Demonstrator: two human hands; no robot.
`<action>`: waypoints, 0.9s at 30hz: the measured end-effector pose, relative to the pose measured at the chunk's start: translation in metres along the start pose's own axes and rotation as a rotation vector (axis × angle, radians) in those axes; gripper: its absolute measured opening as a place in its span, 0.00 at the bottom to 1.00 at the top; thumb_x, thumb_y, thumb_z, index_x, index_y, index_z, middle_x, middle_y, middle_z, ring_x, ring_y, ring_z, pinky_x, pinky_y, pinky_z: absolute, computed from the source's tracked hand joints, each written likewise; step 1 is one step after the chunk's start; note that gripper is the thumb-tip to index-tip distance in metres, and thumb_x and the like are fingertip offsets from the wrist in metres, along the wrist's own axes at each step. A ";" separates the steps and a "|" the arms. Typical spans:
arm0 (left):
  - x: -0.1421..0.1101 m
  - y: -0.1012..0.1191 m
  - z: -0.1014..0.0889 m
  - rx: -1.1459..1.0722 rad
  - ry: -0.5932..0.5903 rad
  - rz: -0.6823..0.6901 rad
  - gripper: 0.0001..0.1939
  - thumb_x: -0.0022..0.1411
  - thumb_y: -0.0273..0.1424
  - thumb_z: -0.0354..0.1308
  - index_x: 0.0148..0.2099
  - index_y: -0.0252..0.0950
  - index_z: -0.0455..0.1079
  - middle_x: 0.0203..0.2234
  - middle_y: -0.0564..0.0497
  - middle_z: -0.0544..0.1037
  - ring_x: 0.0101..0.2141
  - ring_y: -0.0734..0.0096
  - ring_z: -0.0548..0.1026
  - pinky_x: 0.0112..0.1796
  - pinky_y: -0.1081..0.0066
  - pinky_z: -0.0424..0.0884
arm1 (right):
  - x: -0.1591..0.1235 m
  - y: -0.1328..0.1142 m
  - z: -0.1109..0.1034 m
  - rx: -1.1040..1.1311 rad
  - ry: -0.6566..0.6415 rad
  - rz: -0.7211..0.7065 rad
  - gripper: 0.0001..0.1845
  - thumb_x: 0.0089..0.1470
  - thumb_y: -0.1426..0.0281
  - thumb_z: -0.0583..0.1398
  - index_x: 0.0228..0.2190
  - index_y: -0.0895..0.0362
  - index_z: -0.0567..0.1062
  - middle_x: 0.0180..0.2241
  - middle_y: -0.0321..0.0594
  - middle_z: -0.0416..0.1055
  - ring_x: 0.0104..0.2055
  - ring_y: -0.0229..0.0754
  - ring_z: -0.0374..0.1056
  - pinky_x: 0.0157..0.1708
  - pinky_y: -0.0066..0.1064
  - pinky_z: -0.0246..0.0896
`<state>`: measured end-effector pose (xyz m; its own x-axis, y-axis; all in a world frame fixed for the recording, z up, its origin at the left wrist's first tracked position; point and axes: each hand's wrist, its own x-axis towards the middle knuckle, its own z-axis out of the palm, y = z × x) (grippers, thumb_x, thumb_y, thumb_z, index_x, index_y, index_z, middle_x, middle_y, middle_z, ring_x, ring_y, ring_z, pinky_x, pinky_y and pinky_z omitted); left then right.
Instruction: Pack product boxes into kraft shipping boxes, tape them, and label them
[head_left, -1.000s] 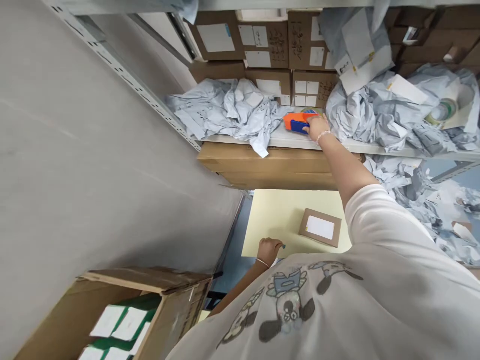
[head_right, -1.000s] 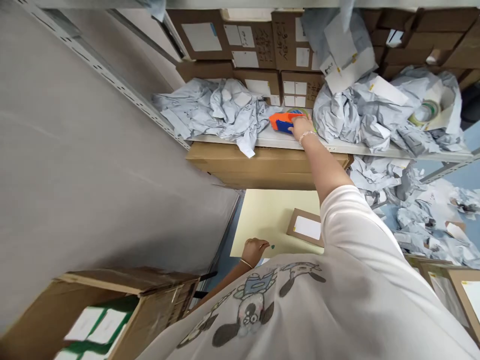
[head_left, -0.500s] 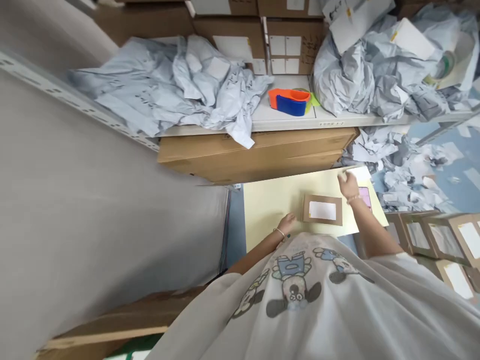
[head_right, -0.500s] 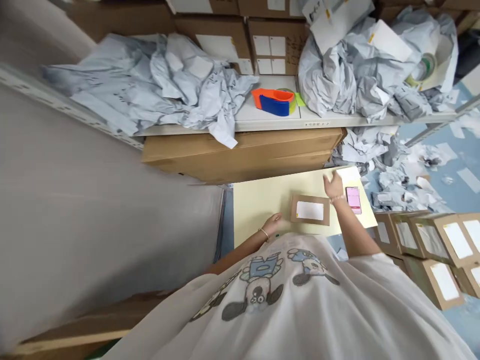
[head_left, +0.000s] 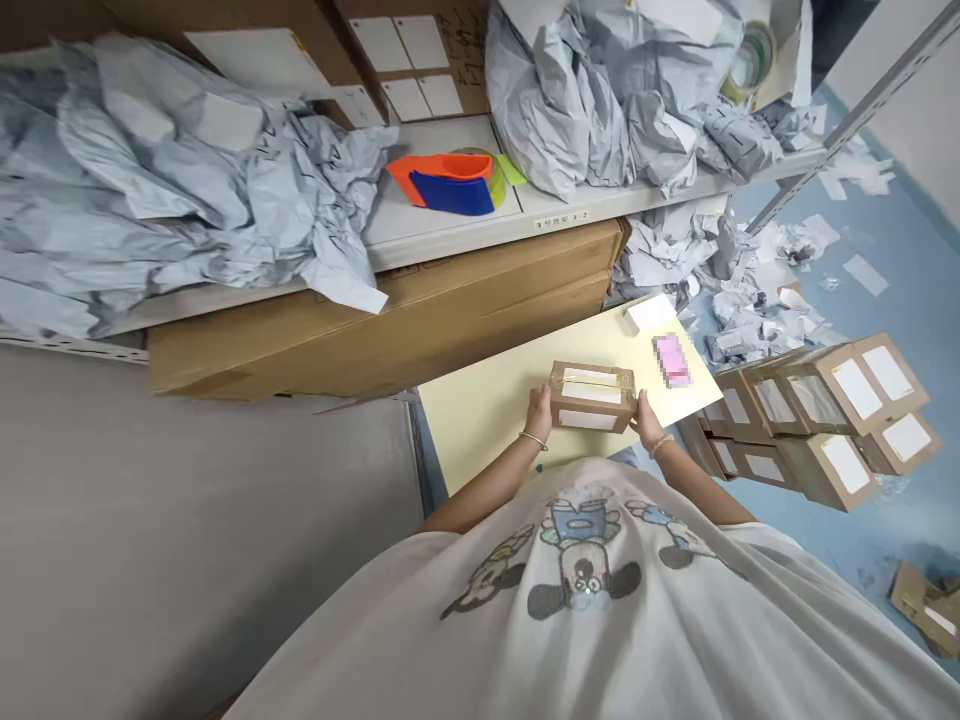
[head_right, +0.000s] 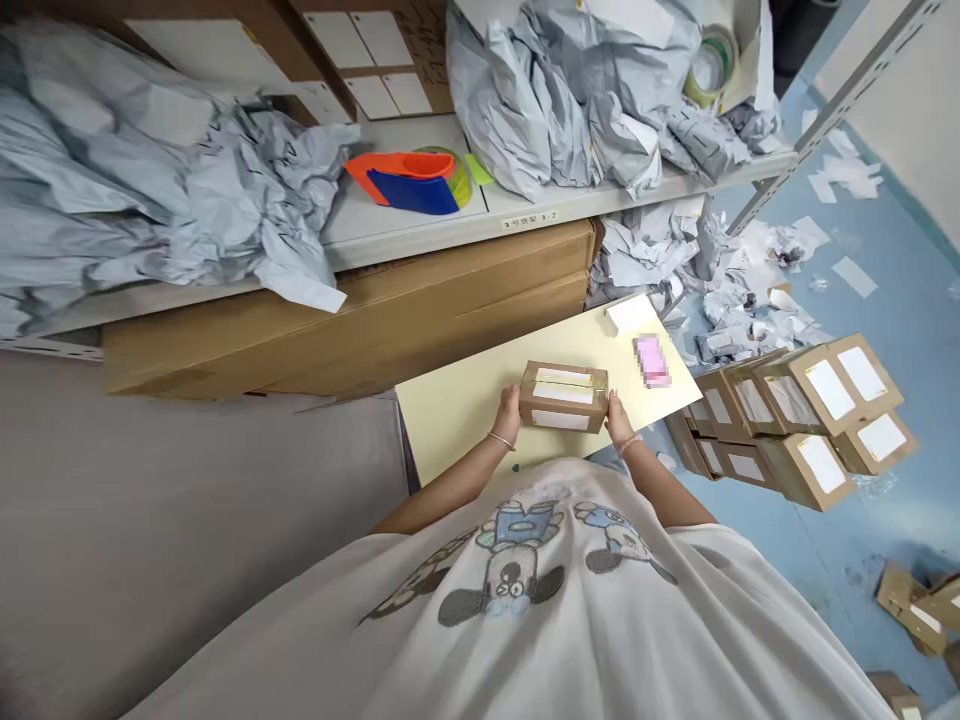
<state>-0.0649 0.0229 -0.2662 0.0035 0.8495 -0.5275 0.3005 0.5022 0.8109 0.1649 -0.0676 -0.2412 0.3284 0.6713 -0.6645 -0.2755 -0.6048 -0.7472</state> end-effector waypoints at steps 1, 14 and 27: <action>-0.001 0.002 0.001 -0.035 0.030 0.005 0.27 0.66 0.60 0.49 0.44 0.40 0.65 0.39 0.47 0.77 0.44 0.58 0.77 0.46 0.60 0.73 | -0.001 0.001 -0.003 -0.002 0.034 -0.003 0.30 0.55 0.39 0.55 0.39 0.50 0.75 0.45 0.40 0.79 0.54 0.47 0.71 0.52 0.35 0.65; -0.005 0.063 0.042 0.061 0.046 0.166 0.16 0.70 0.48 0.50 0.41 0.42 0.67 0.38 0.51 0.78 0.42 0.60 0.76 0.43 0.65 0.72 | 0.023 -0.043 -0.046 0.025 -0.038 0.233 0.15 0.54 0.57 0.63 0.35 0.52 0.66 0.33 0.38 0.74 0.35 0.45 0.73 0.36 0.39 0.73; 0.055 0.093 0.072 0.343 0.037 0.133 0.11 0.57 0.36 0.66 0.41 0.40 0.70 0.36 0.51 0.81 0.38 0.62 0.78 0.39 0.68 0.71 | 0.029 -0.023 -0.033 -0.162 -0.433 0.304 0.12 0.42 0.72 0.73 0.28 0.57 0.77 0.25 0.39 0.75 0.32 0.42 0.71 0.34 0.32 0.70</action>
<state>0.0316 0.1052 -0.2381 0.0315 0.9122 -0.4085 0.6018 0.3090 0.7364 0.2103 -0.0479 -0.2431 -0.1556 0.5506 -0.8201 -0.1461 -0.8339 -0.5322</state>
